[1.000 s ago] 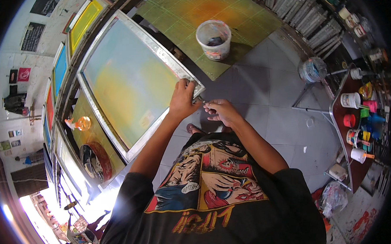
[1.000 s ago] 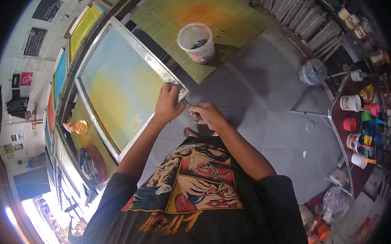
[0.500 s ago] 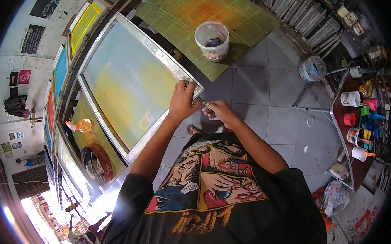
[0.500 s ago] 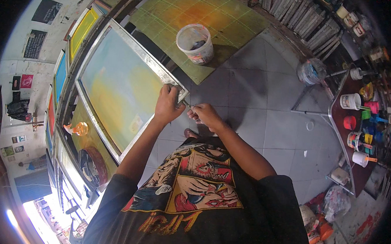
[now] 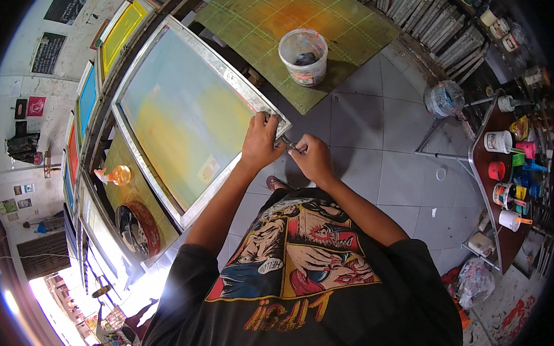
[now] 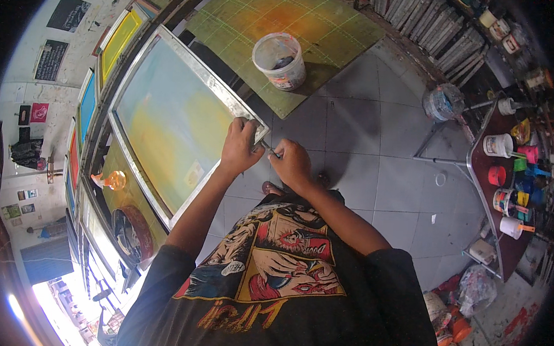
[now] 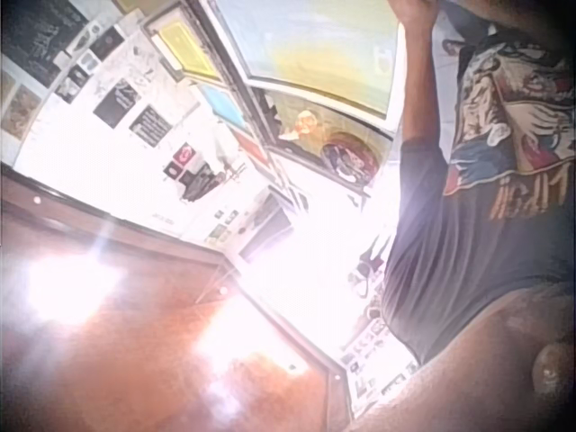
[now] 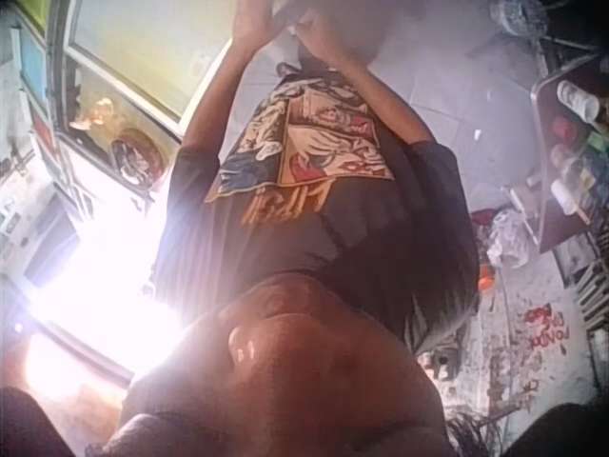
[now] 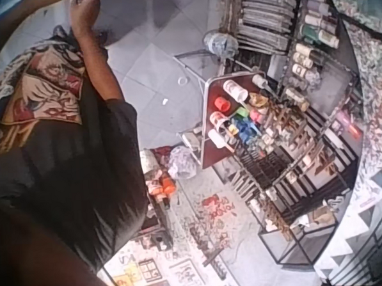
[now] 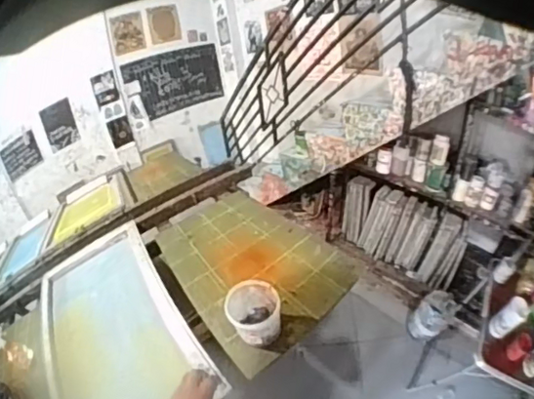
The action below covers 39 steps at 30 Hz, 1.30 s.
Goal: The person uses a wrench to tighten bolts on a screen frame, wipes the surface with a cloth, and then stacks the finished screen with others. The person also moves around the workshop to retrieve tools and materials.
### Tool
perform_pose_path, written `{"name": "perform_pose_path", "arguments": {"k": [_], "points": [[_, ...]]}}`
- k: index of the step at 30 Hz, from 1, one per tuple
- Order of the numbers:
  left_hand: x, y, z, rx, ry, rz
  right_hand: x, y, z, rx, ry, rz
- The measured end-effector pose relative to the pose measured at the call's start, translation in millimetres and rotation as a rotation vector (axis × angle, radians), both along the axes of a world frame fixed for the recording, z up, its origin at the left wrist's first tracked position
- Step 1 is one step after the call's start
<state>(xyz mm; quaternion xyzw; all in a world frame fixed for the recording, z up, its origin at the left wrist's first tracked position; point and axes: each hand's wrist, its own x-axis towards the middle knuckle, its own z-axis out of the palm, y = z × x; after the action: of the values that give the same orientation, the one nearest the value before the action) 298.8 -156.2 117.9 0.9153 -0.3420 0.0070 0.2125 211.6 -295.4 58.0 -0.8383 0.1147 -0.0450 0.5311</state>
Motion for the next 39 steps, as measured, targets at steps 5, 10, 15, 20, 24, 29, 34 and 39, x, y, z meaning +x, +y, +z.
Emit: {"name": "perform_pose_path", "arguments": {"k": [5, 10, 15, 20, 24, 29, 34, 39], "points": [[0.0, 1.2, -1.1, -0.016, 0.0, -0.006, 0.7, -9.8, -6.3, 0.939, 0.443, 0.123], [0.4, 1.3, -2.7, -0.002, 0.002, 0.001, 3.0, -17.2, -8.6, 1.055, 0.567, 0.158], [0.4, 1.6, -1.8, -0.012, 0.001, -0.007, 2.5, -10.3, 5.1, 0.284, 0.339, 0.134], [-0.1, 1.6, -1.4, -0.024, 0.004, -0.008, -2.7, 0.7, 11.9, -0.24, -0.018, 0.039], [0.1, 1.6, -1.0, -0.016, 0.009, -0.008, -2.6, -12.6, 2.8, 0.744, 0.417, 0.107], [-0.5, 1.0, 0.5, -0.008, 0.019, 0.0, -6.0, -24.0, -9.8, 1.197, 0.628, 0.151], [-0.5, 1.7, -0.6, -0.001, 0.015, -0.001, -4.4, -18.4, -4.0, 0.505, 0.384, 0.236], [0.7, 1.3, -2.8, 0.007, -0.008, -0.011, -10.9, -10.3, 13.0, -0.293, -0.075, 0.168]]}}
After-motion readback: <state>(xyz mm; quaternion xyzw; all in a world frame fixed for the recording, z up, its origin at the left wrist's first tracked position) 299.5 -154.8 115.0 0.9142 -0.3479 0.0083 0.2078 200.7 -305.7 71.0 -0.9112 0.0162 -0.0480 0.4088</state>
